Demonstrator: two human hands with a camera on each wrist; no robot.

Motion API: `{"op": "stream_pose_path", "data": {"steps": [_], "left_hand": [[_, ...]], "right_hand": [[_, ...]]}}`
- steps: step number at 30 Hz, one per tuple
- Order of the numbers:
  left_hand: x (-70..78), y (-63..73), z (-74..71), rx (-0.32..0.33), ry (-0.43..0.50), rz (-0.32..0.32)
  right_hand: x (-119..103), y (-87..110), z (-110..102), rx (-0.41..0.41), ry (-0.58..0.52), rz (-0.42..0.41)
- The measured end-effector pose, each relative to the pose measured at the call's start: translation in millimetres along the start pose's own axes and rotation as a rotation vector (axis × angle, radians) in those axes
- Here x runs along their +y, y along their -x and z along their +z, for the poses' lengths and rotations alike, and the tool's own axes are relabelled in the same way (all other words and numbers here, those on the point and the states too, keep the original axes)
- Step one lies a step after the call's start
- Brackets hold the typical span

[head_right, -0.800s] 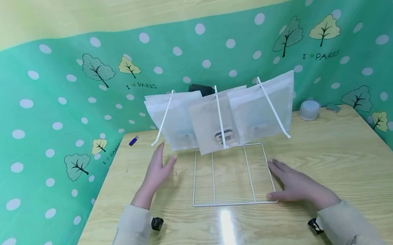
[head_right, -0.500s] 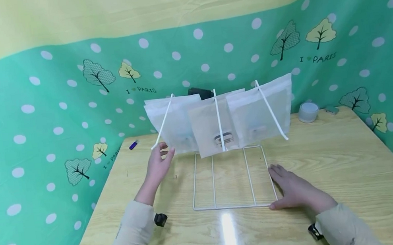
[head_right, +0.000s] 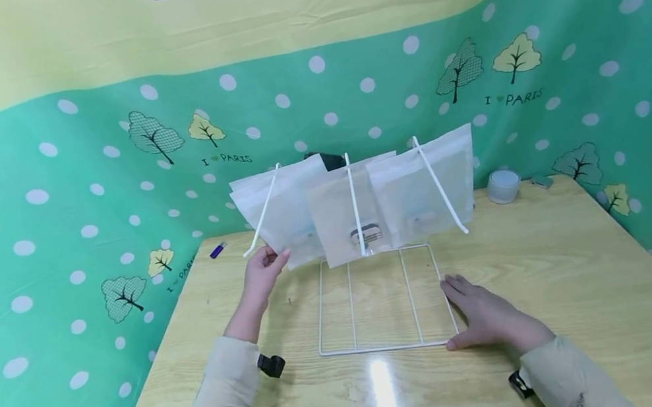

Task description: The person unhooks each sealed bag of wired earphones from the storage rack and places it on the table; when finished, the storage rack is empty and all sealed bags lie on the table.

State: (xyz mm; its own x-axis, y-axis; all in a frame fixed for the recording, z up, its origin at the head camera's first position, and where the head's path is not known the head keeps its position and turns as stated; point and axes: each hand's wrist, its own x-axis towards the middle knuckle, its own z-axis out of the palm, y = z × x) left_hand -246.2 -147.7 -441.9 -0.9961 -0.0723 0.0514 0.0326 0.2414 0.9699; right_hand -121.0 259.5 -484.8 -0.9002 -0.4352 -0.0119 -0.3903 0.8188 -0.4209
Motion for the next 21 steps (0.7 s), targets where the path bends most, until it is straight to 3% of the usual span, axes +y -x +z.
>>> {"op": "stream_pose_path", "data": {"steps": [8, 13, 17, 21], "left_hand": [[-4.0, -3.8, 2.0, -0.076, 0.117, -0.062], [-4.1, -2.0, 4.7, -0.072, 0.108, -0.003], [-1.3, 3.1, 5.7, -0.052, 0.108, 0.020], [-0.3, 9.3, 4.9, 0.020, 0.114, 0.026]], "right_hand": [[-1, 0.3, 2, -0.016, -0.027, 0.001], [-4, -1.0, -1, -0.022, -0.028, 0.010], [-4, -0.6, -1, -0.024, -0.037, 0.020], [-1, -0.4, 1, -0.013, -0.040, 0.015]]}}
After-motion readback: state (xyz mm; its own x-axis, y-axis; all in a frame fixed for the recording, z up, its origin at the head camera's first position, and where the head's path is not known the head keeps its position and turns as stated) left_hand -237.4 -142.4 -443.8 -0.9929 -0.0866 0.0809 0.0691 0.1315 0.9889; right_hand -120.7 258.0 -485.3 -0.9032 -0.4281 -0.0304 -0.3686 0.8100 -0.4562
